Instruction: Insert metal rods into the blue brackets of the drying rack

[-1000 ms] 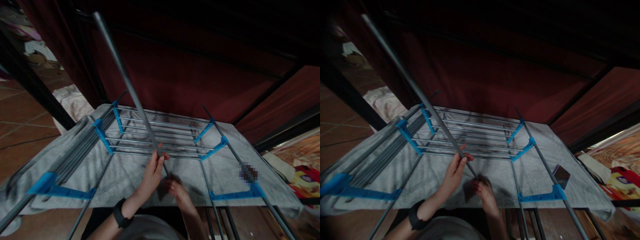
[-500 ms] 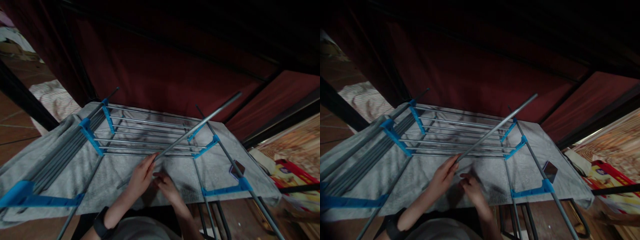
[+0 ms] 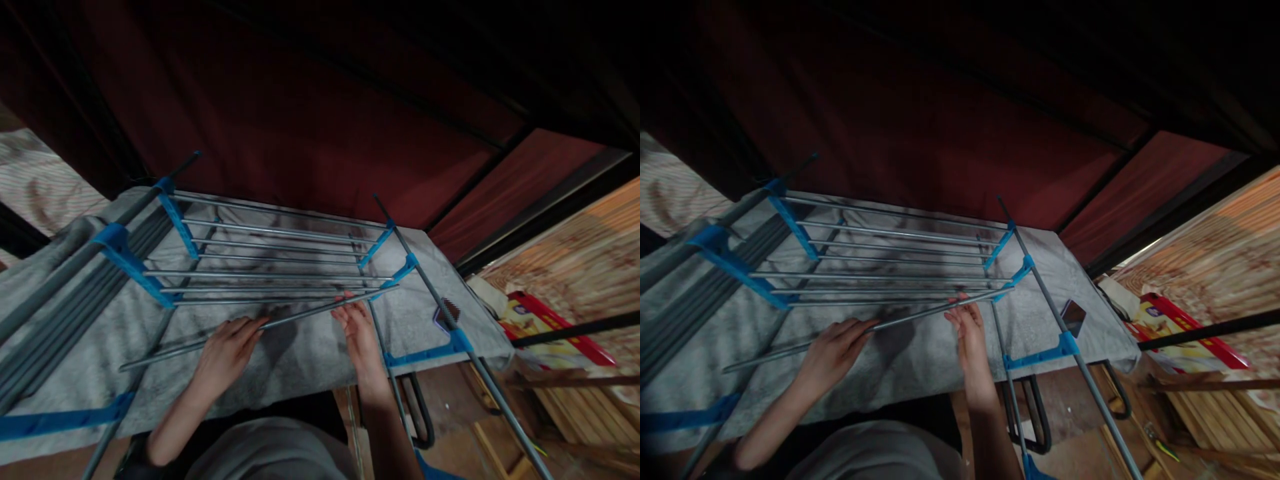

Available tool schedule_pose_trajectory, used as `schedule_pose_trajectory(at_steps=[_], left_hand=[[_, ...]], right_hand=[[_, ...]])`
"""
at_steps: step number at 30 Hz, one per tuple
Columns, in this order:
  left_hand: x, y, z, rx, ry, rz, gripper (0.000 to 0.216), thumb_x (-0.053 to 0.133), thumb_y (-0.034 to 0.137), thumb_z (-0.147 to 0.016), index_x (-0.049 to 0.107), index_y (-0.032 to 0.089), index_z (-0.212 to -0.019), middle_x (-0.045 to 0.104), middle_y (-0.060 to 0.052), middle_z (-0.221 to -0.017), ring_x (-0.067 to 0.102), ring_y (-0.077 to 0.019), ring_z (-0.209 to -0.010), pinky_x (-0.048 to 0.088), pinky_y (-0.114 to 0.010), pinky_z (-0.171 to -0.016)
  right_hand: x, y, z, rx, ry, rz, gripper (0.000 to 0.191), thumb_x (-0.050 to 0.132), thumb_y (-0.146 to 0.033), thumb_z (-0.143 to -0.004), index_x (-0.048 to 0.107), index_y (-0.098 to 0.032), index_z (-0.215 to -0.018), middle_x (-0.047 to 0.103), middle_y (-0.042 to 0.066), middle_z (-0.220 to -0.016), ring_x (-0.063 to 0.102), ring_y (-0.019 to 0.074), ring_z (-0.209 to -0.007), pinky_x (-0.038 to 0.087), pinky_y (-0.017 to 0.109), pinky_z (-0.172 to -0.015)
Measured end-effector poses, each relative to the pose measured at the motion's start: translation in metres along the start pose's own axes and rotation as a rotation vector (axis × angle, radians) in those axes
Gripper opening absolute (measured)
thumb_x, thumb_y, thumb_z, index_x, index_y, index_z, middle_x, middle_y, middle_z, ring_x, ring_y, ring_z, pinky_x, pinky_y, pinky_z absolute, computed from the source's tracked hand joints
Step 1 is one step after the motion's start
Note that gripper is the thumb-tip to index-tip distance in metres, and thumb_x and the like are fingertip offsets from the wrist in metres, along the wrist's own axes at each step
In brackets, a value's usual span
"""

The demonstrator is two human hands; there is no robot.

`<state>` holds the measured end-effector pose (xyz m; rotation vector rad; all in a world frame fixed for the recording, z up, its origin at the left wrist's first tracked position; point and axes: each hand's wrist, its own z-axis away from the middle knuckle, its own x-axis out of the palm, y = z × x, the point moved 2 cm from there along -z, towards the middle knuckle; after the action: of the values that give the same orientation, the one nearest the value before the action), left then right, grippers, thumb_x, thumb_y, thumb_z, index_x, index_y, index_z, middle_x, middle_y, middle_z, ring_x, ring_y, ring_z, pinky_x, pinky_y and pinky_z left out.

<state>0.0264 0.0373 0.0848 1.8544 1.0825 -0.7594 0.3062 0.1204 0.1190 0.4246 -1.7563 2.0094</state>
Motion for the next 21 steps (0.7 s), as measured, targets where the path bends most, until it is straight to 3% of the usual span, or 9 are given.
schedule_pose_trajectory(at_steps=[8, 16, 21], left_hand=[[0.001, -0.024, 0.004, -0.027, -0.094, 0.006, 0.042, 0.041, 0.040, -0.110, 0.075, 0.026, -0.130, 0.081, -0.005, -0.106, 0.077, -0.0237, -0.093, 0.056, -0.039, -0.084], [0.000, -0.018, 0.000, -0.014, -0.003, -0.024, 0.044, 0.041, 0.053, -0.108, 0.073, 0.028, -0.125, 0.083, -0.006, -0.108, 0.079, -0.0261, -0.092, 0.060, -0.039, -0.083], [0.001, -0.020, -0.003, -0.043, 0.010, -0.013, 0.045, 0.043, 0.060, -0.107, 0.072, 0.026, -0.112, 0.084, -0.006, -0.102, 0.080, -0.0260, -0.087, 0.062, -0.037, -0.078]], right_hand=[[-0.028, -0.006, -0.023, -0.033, 0.135, -0.085, 0.021, 0.086, -0.028, -0.077, 0.073, -0.023, -0.093, 0.080, 0.000, -0.096, 0.075, 0.0131, -0.085, 0.063, 0.026, -0.081], [-0.037, -0.027, -0.044, -0.102, 0.180, -0.143, 0.024, 0.091, -0.026, -0.074, 0.071, -0.023, -0.088, 0.080, -0.001, -0.092, 0.074, 0.0116, -0.083, 0.062, 0.023, -0.079], [-0.035, -0.033, -0.051, -0.144, 0.166, -0.177, 0.027, 0.092, -0.029, -0.076, 0.068, -0.024, -0.089, 0.079, -0.003, -0.095, 0.073, 0.0104, -0.083, 0.061, 0.023, -0.078]])
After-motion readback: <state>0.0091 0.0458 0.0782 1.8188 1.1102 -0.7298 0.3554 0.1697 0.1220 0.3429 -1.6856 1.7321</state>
